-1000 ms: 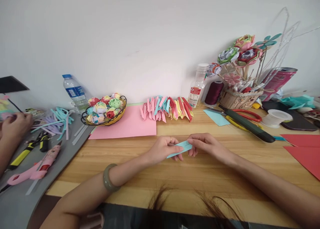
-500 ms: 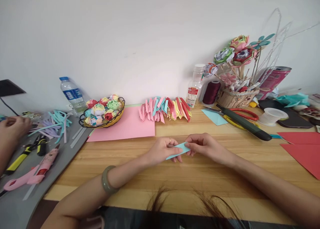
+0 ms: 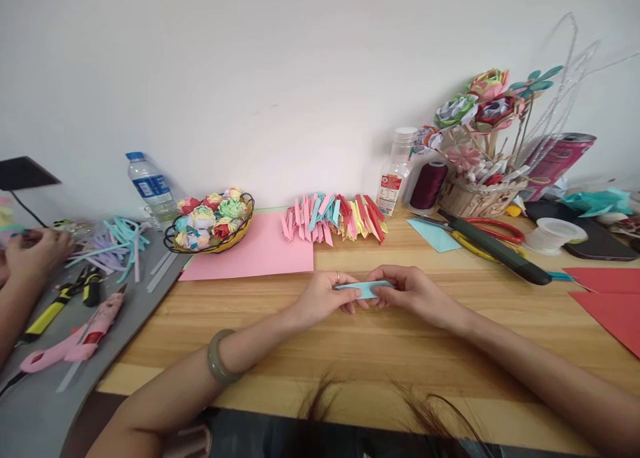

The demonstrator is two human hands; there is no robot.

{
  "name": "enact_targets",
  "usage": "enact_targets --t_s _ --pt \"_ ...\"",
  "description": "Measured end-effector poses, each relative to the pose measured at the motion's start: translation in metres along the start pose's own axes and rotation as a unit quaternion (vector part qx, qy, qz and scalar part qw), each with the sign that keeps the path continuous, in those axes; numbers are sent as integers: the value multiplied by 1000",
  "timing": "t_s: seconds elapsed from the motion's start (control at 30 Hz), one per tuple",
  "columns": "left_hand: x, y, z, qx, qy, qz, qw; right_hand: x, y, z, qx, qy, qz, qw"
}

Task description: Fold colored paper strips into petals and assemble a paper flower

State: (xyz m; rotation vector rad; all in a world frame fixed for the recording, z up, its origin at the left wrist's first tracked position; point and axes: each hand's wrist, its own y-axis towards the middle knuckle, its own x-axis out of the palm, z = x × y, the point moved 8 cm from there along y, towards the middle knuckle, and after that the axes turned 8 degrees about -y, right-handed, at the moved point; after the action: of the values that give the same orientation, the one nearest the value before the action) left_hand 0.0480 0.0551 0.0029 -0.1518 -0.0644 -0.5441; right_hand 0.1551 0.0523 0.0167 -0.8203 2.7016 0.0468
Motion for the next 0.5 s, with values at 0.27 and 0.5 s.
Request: enact_targets --t_s 0.27,0.5 --pt "-11 -3 5 31 -108 47 993 -16 -1 -6 -34 4 69 997" --pt "-21 -4 8 51 -173 75 981 -33 -3 1 -30 9 133 991"
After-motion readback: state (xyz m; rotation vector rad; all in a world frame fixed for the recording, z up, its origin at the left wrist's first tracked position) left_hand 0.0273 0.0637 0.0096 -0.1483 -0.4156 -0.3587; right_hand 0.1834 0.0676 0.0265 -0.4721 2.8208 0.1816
